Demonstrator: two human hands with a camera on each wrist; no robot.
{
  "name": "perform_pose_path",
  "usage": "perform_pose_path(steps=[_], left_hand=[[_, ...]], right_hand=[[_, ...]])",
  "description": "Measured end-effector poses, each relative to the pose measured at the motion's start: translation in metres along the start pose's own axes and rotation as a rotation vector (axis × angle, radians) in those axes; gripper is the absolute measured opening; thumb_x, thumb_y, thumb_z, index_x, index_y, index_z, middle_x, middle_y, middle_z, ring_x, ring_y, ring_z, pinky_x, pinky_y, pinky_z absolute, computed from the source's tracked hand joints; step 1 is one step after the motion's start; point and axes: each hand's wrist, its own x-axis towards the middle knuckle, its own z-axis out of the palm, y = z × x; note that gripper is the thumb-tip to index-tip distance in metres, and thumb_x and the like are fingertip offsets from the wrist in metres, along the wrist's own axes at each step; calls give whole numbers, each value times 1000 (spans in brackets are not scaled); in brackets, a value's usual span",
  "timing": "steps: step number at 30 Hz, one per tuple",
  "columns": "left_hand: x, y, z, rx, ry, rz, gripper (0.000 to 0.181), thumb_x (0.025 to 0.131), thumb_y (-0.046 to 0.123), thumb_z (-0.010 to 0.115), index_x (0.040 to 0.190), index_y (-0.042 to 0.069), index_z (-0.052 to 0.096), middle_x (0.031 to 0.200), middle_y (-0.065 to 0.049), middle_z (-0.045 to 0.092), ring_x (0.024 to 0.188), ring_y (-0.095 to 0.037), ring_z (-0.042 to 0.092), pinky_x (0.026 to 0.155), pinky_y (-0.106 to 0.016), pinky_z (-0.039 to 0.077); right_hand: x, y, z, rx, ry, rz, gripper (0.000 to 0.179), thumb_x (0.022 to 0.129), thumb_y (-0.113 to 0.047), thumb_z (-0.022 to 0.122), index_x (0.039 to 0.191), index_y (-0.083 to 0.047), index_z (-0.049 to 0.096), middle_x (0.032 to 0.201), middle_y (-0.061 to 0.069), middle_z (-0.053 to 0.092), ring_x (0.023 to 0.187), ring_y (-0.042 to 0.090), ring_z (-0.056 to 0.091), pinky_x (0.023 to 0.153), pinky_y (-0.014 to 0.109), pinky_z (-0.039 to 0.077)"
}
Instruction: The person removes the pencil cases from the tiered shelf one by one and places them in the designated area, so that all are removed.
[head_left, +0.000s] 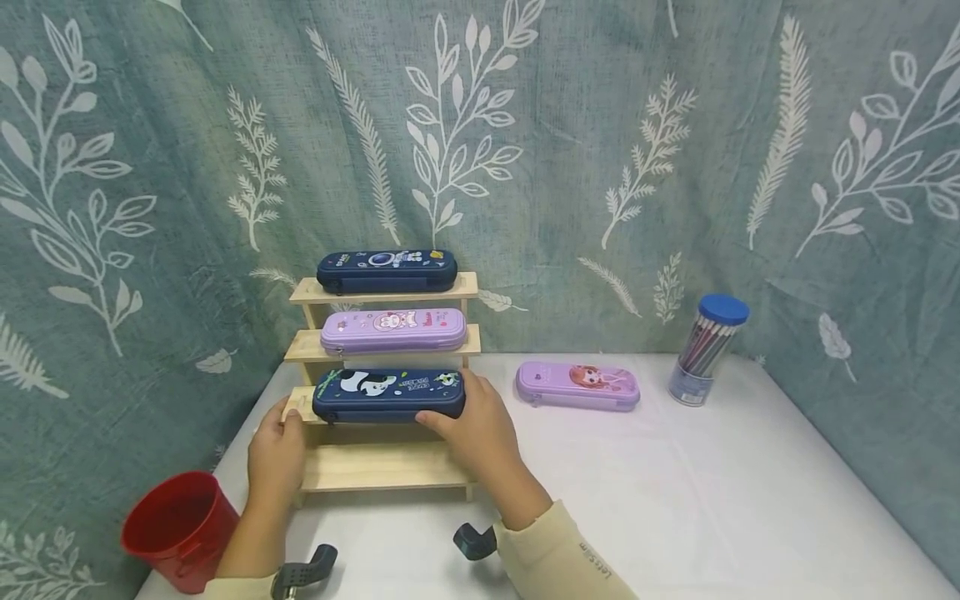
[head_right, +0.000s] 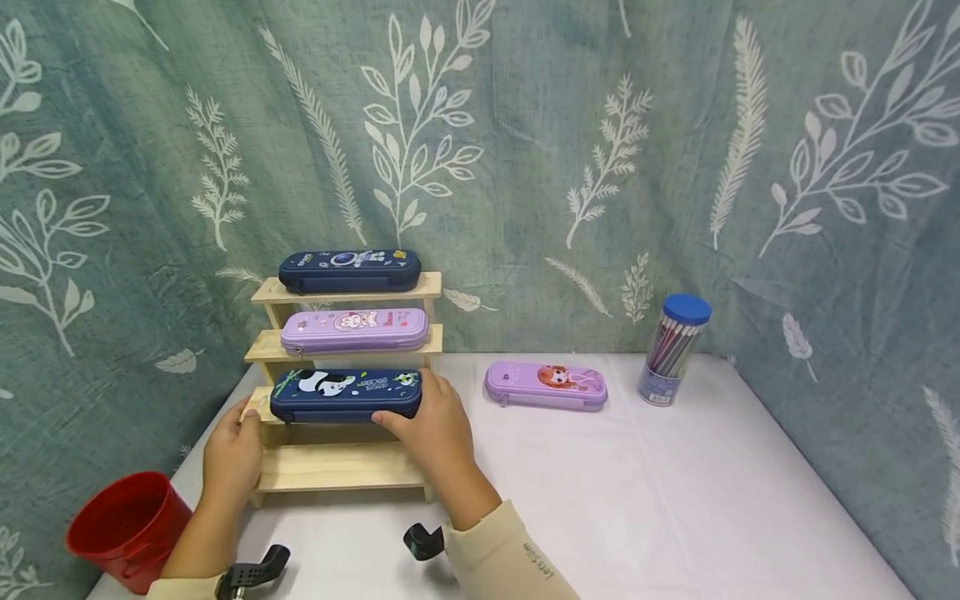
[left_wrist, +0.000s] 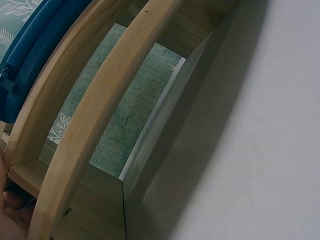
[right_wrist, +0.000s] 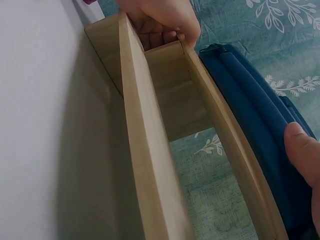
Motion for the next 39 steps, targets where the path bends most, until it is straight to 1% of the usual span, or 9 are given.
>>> perform_pose_path(steps=[5, 11, 17, 23, 32, 39], left_hand=[[1, 0, 1, -7, -1, -1, 59, 111, 40, 31, 161, 9, 40, 160, -19, 47, 150, -43, 41, 121, -67, 29], [-2, 2, 1, 3, 2, 16, 59, 112, 39, 31, 161, 8, 41, 161, -18, 48, 153, -40, 39, 122, -65, 30], [-4, 3, 1, 5, -6, 11, 60, 112, 41, 30, 162, 8, 38, 162, -17, 45, 153, -41, 37, 122, -66, 30], [-4, 3, 1, 15, -2, 11, 61, 112, 42, 30, 162, 8, 37, 163, -17, 44, 153, -41, 37, 121, -67, 30], [-5, 3, 2, 14, 12, 21, 61, 111, 41, 30, 161, 8, 39, 162, -17, 45, 152, -41, 39, 120, -67, 31], [-4, 4, 2, 6, 10, 16, 60, 111, 40, 30, 161, 9, 40, 162, -16, 46, 153, -41, 38, 121, -68, 30]], right_hand=[[1, 0, -3, 8, 4, -5, 96, 78, -63, 85, 153, -13, 51, 141, 7, 63, 130, 27, 61, 110, 50, 50], [0, 2, -8, 44, 16, -2, 94, 77, -57, 88, 152, -12, 52, 141, 11, 63, 130, 29, 61, 110, 50, 49], [2, 8, -15, 61, 8, 19, 95, 76, -53, 90, 153, -13, 51, 144, 12, 61, 133, 30, 59, 112, 52, 48], [3, 12, -24, 54, 12, 39, 93, 75, -50, 92, 151, -15, 53, 142, 12, 62, 132, 32, 60, 112, 54, 48], [8, 31, -37, 62, 26, 55, 93, 74, -50, 92, 151, -16, 53, 141, 12, 62, 131, 33, 60, 111, 55, 48], [9, 49, -56, 72, 30, 65, 93, 76, -47, 92, 154, -18, 50, 147, 12, 57, 139, 34, 54, 116, 58, 43]])
